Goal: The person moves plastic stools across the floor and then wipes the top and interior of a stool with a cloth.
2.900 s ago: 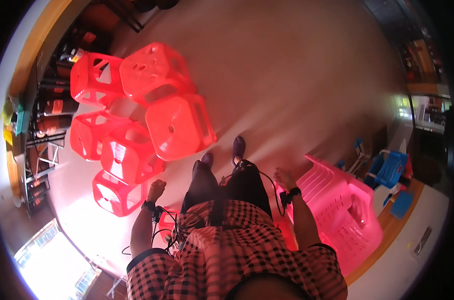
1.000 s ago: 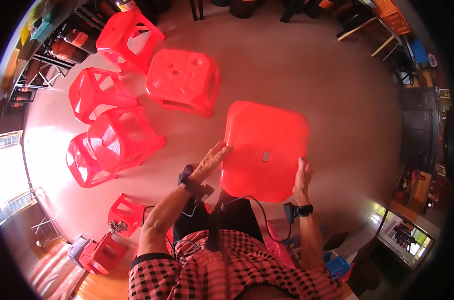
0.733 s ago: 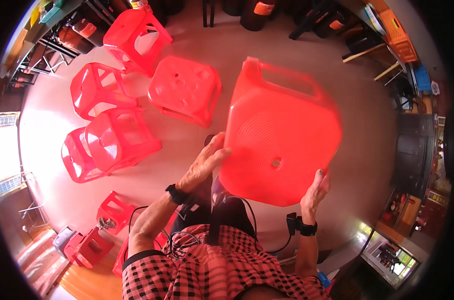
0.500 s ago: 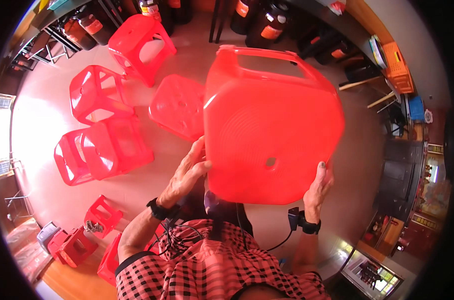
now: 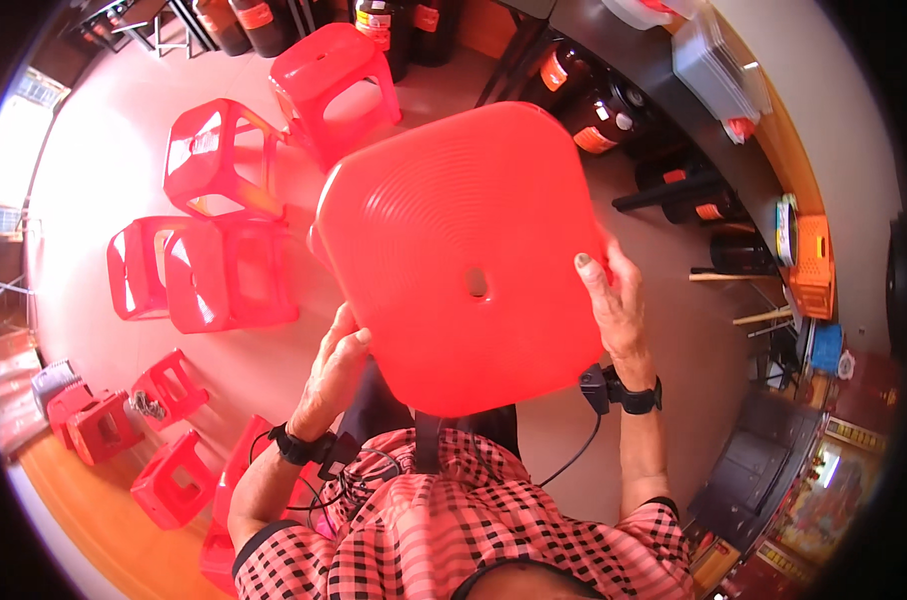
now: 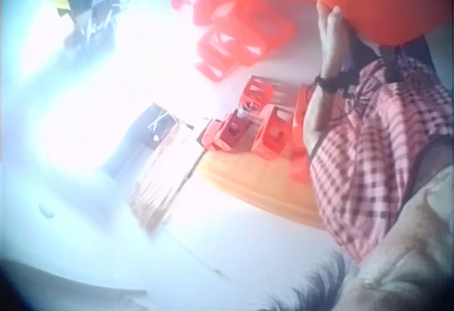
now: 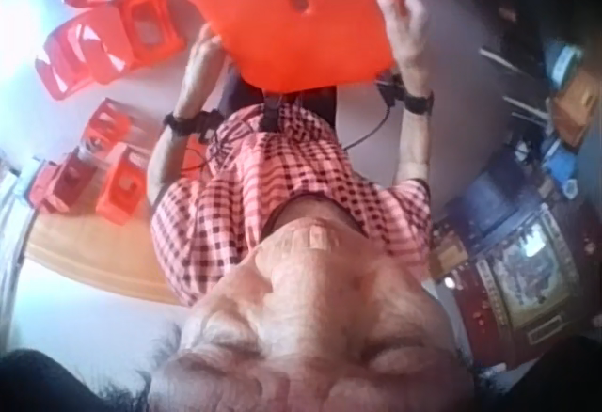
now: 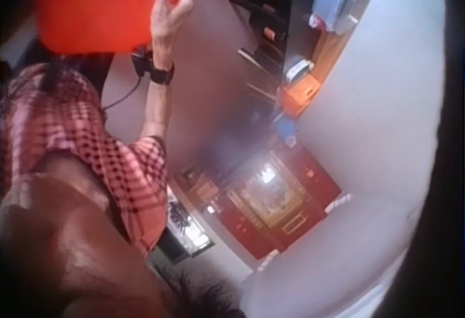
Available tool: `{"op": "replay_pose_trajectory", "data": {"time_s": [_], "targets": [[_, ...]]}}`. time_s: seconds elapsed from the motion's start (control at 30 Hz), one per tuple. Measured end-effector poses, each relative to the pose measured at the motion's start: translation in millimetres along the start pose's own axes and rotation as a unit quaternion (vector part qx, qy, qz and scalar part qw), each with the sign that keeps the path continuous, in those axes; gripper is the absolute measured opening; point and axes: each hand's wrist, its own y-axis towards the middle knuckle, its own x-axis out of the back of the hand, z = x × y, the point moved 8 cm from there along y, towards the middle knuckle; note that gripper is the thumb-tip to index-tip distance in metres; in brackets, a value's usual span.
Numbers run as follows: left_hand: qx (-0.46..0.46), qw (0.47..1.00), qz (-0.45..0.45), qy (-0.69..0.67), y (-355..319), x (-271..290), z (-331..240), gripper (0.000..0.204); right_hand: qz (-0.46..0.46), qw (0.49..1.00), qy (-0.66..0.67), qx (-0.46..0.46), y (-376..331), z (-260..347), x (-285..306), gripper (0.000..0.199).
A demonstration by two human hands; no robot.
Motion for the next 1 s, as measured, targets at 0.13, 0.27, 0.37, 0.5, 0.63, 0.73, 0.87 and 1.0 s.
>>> {"op": "replay_pose_trajectory", "data": {"time_s": [0.13, 0.27, 0.37, 0.5, 0.63, 0.73, 0.87, 1.0], "targets": [[-0.039, 0.994, -0.084, -0.060, -6.4, 7.6, 3.3, 0.055, 0.092, 0.984, 0.152, -0.007, 32.5, -11.6, -29.1, 0.046], [-0.044, 0.979, -0.187, -0.072, -29.0, 16.5, 6.3, 0.047, 0.143, 0.982, 0.125, -0.002, 52.7, -24.8, -54.8, 0.043], [-0.053, 0.966, -0.238, -0.083, -43.9, 29.1, 13.7, 0.044, 0.191, 0.961, 0.197, -0.048, 66.9, -45.0, -90.1, 0.047], [-0.075, 0.953, -0.276, -0.095, -56.5, 57.5, 20.1, 0.046, 0.218, 0.970, 0.105, -0.014, 71.4, -57.2, -137.1, 0.054], [-0.069, 0.936, -0.322, -0.121, -63.3, 82.2, 18.1, 0.049, 0.207, 0.975, 0.082, 0.000, 60.7, -70.1, -187.0, 0.055], [-0.064, 0.929, -0.345, -0.118, -60.3, 117.3, 34.9, 0.049, 0.200, 0.978, 0.057, 0.000, 52.2, -76.9, -207.9, 0.052], [-0.053, 0.935, -0.321, -0.138, -39.6, 149.0, 62.2, 0.049, 0.212, 0.977, 0.037, 0.000, 56.0, -91.0, -221.6, 0.054], [-0.039, 0.933, -0.329, -0.139, -19.2, 184.0, 115.7, 0.040, 0.242, 0.970, 0.014, -0.029, 68.9, -120.1, -225.3, 0.062]]}}
